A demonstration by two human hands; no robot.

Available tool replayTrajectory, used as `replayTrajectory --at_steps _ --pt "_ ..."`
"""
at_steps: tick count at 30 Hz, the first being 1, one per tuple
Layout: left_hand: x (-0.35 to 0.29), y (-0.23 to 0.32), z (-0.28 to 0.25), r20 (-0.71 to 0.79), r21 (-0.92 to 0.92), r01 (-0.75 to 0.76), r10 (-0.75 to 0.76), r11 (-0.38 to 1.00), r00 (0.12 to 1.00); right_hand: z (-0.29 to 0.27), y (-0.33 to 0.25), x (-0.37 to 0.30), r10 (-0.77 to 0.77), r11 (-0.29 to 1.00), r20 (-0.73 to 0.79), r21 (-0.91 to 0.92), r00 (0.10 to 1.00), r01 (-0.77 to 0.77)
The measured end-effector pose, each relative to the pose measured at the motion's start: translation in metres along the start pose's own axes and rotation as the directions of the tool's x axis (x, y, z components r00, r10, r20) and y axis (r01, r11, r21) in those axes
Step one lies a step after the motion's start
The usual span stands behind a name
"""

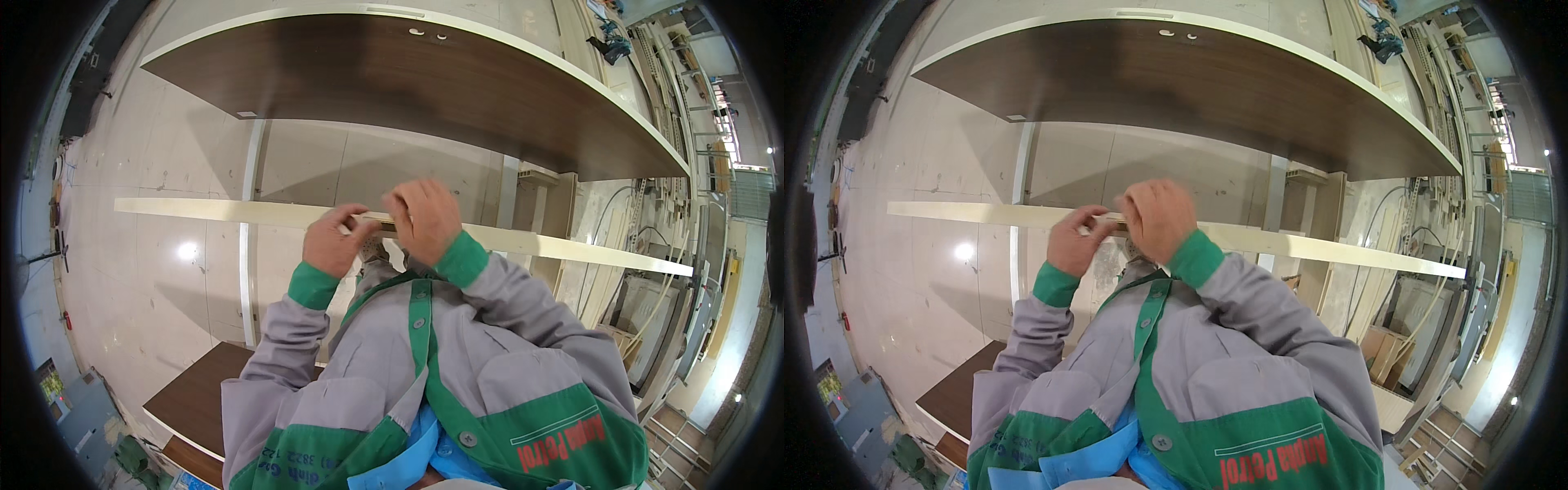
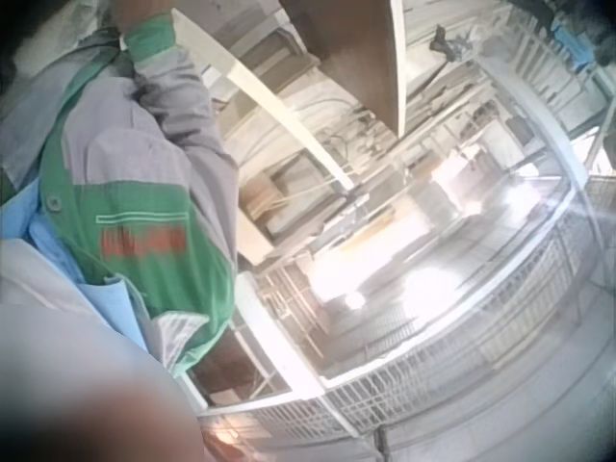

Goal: The person uses a table saw to cut a long wooden strip into smaller pieces. They measure the wood with a metal ruler, adjust the saw fence, and feed the wood through the blade. The person then picks up the cut pieces and places them on a nearby workbench.

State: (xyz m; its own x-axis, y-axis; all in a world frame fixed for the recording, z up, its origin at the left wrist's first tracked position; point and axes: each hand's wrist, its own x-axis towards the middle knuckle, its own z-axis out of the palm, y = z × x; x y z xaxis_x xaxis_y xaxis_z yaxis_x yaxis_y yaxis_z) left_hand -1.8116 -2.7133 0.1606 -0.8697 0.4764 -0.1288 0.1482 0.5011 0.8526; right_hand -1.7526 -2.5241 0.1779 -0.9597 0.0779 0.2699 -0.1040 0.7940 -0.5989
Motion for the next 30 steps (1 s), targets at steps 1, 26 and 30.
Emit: replayTrajectory --at_steps 1,26,30 --pt "-0.001 0.004 -0.003 -0.07 -0.112 0.016 -0.024 0.994 0.997 -0.011 -0.007 -0.008 -0.034 0.991 -0.013 0.131 0.999 0.035" --pt "-0.081 0.099 0.102 0.469 -0.625 -0.091 0.466 0.776 0.751 -0.071 -0.027 -0.247 0.478 0.877 -0.222 0.182 0.85 -0.445" --pt "-0.127 0.106 0.181 0.624 -0.541 0.02 0.385 0.841 0.68 -0.087 -0.029 -0.34 0.634 0.773 -0.256 0.192 0.73 -0.604"
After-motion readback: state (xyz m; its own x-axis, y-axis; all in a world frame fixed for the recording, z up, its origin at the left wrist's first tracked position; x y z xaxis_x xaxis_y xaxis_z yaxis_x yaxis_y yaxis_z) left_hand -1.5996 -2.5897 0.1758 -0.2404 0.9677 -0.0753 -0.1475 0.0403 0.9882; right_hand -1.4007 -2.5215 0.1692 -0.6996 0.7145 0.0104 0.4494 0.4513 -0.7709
